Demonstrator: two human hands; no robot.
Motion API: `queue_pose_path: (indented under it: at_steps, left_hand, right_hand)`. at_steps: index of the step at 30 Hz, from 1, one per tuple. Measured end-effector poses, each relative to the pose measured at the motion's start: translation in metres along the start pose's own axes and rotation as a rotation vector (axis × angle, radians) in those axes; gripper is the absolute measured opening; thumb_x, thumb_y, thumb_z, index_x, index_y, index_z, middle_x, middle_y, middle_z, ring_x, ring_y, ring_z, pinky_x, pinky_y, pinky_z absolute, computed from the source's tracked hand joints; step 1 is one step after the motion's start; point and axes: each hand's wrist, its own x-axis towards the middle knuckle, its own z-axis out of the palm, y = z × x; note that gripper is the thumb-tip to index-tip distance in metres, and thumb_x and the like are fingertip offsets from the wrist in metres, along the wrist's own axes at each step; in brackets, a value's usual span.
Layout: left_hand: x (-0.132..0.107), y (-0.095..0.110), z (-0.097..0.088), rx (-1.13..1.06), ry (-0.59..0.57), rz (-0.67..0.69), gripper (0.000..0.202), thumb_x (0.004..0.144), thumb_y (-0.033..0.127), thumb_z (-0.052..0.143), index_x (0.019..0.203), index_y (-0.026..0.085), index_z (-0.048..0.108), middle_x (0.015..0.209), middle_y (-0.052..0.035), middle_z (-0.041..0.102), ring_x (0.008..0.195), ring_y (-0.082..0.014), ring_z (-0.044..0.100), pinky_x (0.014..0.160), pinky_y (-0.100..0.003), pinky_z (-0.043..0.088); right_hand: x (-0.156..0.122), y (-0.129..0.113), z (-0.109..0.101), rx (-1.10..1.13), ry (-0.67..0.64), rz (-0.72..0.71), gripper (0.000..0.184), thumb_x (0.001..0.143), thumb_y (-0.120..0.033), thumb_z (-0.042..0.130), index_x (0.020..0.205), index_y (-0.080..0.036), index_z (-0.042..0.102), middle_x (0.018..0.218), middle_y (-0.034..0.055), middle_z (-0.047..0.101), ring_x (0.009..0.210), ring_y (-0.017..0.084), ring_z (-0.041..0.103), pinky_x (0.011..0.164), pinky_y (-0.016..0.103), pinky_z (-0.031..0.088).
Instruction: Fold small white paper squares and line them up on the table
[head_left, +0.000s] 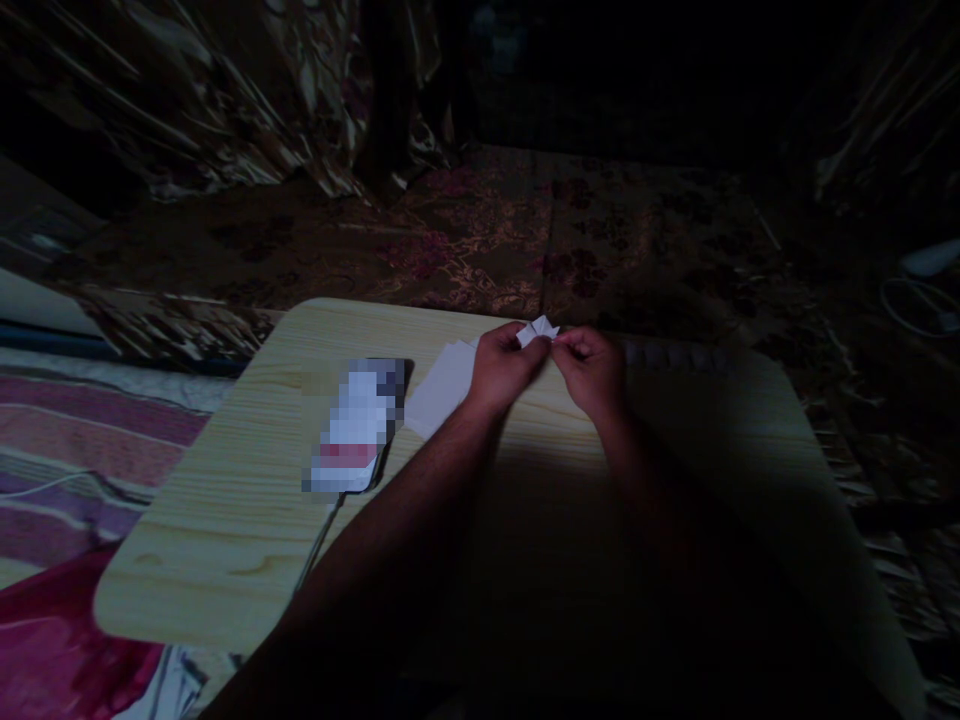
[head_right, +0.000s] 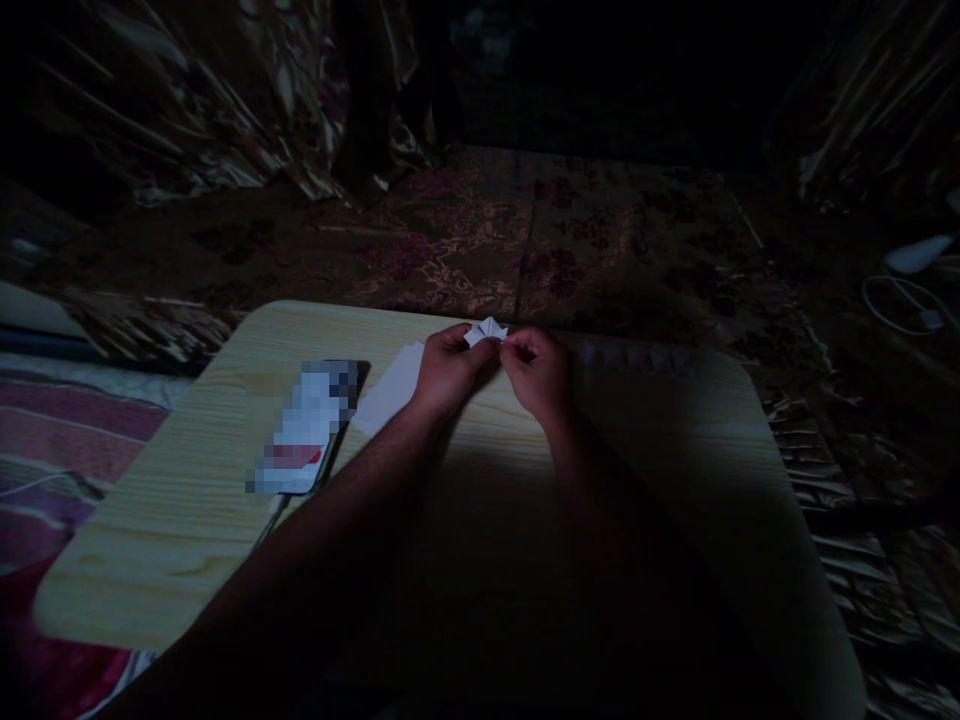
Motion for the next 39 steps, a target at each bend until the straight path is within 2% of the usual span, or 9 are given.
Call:
queue_pose_path:
  at_steps: [7,12,20,26,34,39]
  left_hand:
    - [0.0011,-0.0023,-0.0039,0.045,-0.067,0.003,0.022,0.070,0.035,0.076,0.067,0.016,0.068,0.053,0.0028,0.055,0.047,-0.0077,0.040,0.046,-0.022,0.030]
    - [-0.0006,-0.0003,-0.0039,0.029,-0.101,0.004,0.018,0.068,0.031,0.078,0.067,0.015,0.069,0.057,0.0024,0.058,0.049,-0.0076,0.042,0.048,-0.021,0.033]
    - [-0.0002,0.0001,-0.0040,-0.006,-0.112,0.000,0.017,0.066,0.029,0.078,0.071,0.015,0.070,0.058,0.0028,0.058,0.050,-0.0077,0.043,0.049,-0.021,0.034]
    - [0.0002,0.0002,-0.0039,-0.030,-0.104,-0.025,0.018,0.065,0.030,0.078,0.067,0.015,0.069,0.053,0.0034,0.055,0.045,-0.0067,0.039,0.046,-0.022,0.029]
    - [0.0019,-0.0007,-0.0055,-0.048,-0.112,-0.050,0.014,0.067,0.028,0.074,0.065,0.016,0.068,0.048,0.0036,0.052,0.040,-0.0066,0.037,0.042,-0.023,0.022]
    - [0.0027,-0.0005,-0.0052,-0.123,-0.113,-0.049,0.014,0.067,0.026,0.074,0.063,0.016,0.066,0.048,0.0029,0.053,0.040,-0.0071,0.039,0.041,-0.024,0.024]
  right_hand:
    - [0.0012,-0.0012,0.0003,0.025,0.021,0.036,0.006,0.075,-0.027,0.067,0.075,-0.020,0.067,0.067,-0.0001,0.071,0.062,0.015,0.064,0.060,0.026,0.050]
    - [0.0017,0.0031,0.0000,0.040,0.013,0.044,0.007,0.076,-0.027,0.067,0.076,-0.020,0.069,0.066,-0.0009,0.069,0.060,0.014,0.062,0.058,0.025,0.048]
    - [0.0012,0.0022,0.0008,0.056,0.036,0.038,0.010,0.077,-0.030,0.069,0.075,-0.020,0.068,0.062,-0.0020,0.066,0.057,0.012,0.059,0.056,0.025,0.047]
    - [0.0016,0.0048,0.0006,0.082,0.029,0.027,0.009,0.077,-0.029,0.068,0.076,-0.021,0.070,0.066,-0.0013,0.070,0.059,0.013,0.062,0.060,0.026,0.050]
    - [-0.0026,-0.0037,0.0000,0.044,0.004,-0.076,0.005,0.079,-0.024,0.068,0.082,-0.022,0.071,0.067,-0.0013,0.071,0.059,0.014,0.064,0.057,0.026,0.050]
    - [-0.0057,-0.0040,-0.0004,0.046,-0.019,-0.174,0.006,0.082,-0.019,0.065,0.082,-0.023,0.070,0.072,-0.0004,0.072,0.065,0.015,0.068,0.062,0.028,0.052]
